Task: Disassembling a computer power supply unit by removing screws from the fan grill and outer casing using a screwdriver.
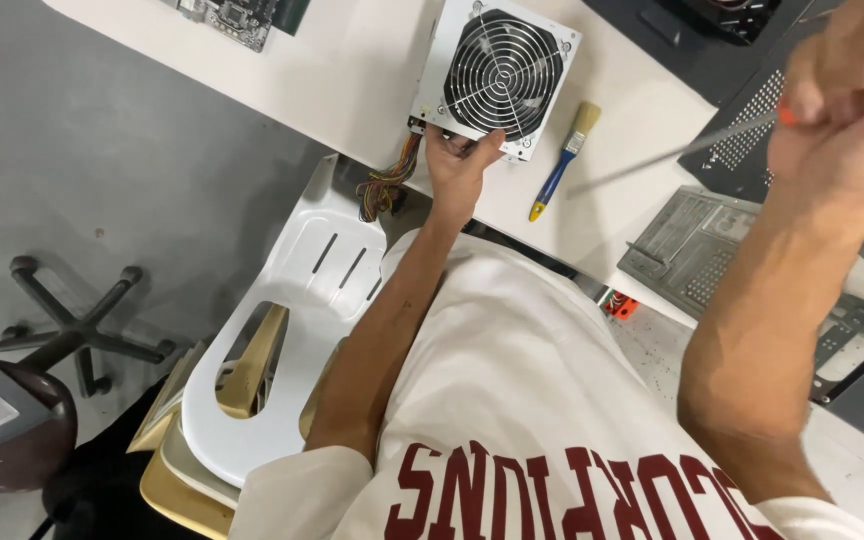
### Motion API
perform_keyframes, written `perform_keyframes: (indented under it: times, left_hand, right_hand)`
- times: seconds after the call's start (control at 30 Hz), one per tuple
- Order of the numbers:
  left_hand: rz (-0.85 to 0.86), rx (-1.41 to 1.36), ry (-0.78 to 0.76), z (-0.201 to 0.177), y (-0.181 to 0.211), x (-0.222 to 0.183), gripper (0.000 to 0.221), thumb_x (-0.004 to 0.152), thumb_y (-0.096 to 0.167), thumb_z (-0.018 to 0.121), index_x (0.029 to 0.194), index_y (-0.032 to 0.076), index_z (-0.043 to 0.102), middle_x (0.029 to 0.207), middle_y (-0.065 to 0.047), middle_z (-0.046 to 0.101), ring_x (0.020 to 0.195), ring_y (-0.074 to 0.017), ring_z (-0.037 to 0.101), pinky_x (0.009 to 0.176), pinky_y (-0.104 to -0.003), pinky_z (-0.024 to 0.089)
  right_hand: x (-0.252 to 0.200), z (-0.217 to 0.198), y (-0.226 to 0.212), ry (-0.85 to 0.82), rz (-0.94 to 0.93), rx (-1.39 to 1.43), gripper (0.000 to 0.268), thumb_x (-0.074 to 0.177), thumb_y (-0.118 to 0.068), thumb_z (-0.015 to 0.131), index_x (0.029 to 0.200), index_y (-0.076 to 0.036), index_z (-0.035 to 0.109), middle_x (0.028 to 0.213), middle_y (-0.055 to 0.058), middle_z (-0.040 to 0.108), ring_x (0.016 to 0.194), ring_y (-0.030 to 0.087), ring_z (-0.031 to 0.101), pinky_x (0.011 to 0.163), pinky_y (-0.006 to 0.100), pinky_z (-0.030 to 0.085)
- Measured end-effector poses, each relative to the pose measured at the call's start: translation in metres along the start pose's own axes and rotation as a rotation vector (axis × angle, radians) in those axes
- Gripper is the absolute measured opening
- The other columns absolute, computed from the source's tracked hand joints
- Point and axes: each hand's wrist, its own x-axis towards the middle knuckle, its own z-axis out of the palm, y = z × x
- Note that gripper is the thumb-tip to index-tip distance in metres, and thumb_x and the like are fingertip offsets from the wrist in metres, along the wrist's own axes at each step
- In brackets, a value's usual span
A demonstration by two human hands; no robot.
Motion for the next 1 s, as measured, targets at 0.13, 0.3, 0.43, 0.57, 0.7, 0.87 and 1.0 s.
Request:
perform_keyframes:
  times: [0.13, 0.3, 0.43, 0.57, 0.7, 0.87, 1.0]
  left_hand:
    - [-0.036, -0.027, 0.012, 0.0, 0.002, 0.0, 0.062, 0.068, 0.001, 0.076, 0.12, 0.007, 0.042, 0.099, -0.013, 0.066, 0.088, -0.0259, 0.066, 0.069, -0.045, 0.06]
    - [-0.051, -0.057, -0.005, 0.0, 0.002, -0.001, 0.054, 0.068, 0.001, 0.077, 0.111, 0.008, 0.045, 0.093, -0.013, 0.067, 0.082, -0.0261, 0.068, 0.067, -0.041, 0.06]
    - [-0.082, -0.067, 0.001, -0.001, 0.0, 0.002, 0.055, 0.067, 0.003, 0.078, 0.11, 0.008, 0.045, 0.096, -0.013, 0.066, 0.083, -0.0263, 0.067, 0.07, -0.043, 0.06]
    - [-0.08, -0.042, 0.008, 0.001, 0.004, 0.0, 0.057, 0.067, 0.002, 0.078, 0.113, 0.008, 0.045, 0.098, -0.013, 0.065, 0.085, -0.0263, 0.066, 0.068, -0.042, 0.06]
    - [-0.076, -0.051, 0.003, 0.004, 0.009, 0.0, 0.054, 0.068, 0.002, 0.077, 0.112, 0.008, 0.046, 0.097, -0.013, 0.065, 0.084, -0.0255, 0.066, 0.067, -0.041, 0.061]
    - [-0.091, -0.043, 0.023, 0.003, 0.007, -0.001, 0.054, 0.067, 0.003, 0.077, 0.11, 0.008, 0.047, 0.096, -0.012, 0.065, 0.083, -0.025, 0.066, 0.068, -0.043, 0.06]
    - [-0.087, -0.045, 0.023, 0.002, 0.005, 0.0, 0.054, 0.066, 0.003, 0.079, 0.109, 0.009, 0.047, 0.095, -0.012, 0.065, 0.082, -0.0263, 0.066, 0.068, -0.043, 0.061]
  right_hand:
    - [0.015, 0.026, 0.006, -0.052, -0.203, -0.018, 0.043, 0.102, -0.033, 0.046, 0.075, -0.011, 0.021, 0.059, 0.0, 0.01, 0.053, 0.014, 0.011, 0.053, 0.029, 0.013]
    - [0.01, 0.104, -0.028, 0.194, -0.056, 0.033, 0.034, 0.096, -0.025, 0.039, 0.068, -0.005, 0.033, 0.059, 0.005, 0.024, 0.045, 0.013, 0.016, 0.042, 0.028, 0.021]
    - [0.009, 0.106, -0.016, 0.179, -0.138, 0.114, 0.047, 0.094, -0.034, 0.056, 0.067, -0.003, 0.034, 0.057, 0.006, 0.023, 0.043, 0.014, 0.019, 0.037, 0.029, 0.02]
    - [0.008, 0.11, -0.021, 0.166, -0.148, 0.035, 0.051, 0.094, -0.04, 0.055, 0.067, -0.004, 0.031, 0.054, 0.005, 0.02, 0.041, 0.014, 0.019, 0.037, 0.028, 0.019]
    - [0.008, 0.11, -0.022, 0.145, -0.108, 0.058, 0.051, 0.094, -0.04, 0.055, 0.066, -0.005, 0.031, 0.054, 0.005, 0.021, 0.04, 0.013, 0.018, 0.037, 0.028, 0.019]
    - [0.007, 0.105, -0.021, 0.138, -0.112, 0.078, 0.046, 0.095, -0.036, 0.054, 0.07, -0.005, 0.032, 0.058, 0.004, 0.022, 0.043, 0.013, 0.019, 0.038, 0.029, 0.02]
    - [0.008, 0.103, -0.02, 0.093, -0.133, 0.076, 0.045, 0.098, -0.035, 0.051, 0.071, -0.004, 0.033, 0.059, 0.005, 0.023, 0.044, 0.014, 0.019, 0.039, 0.029, 0.02]
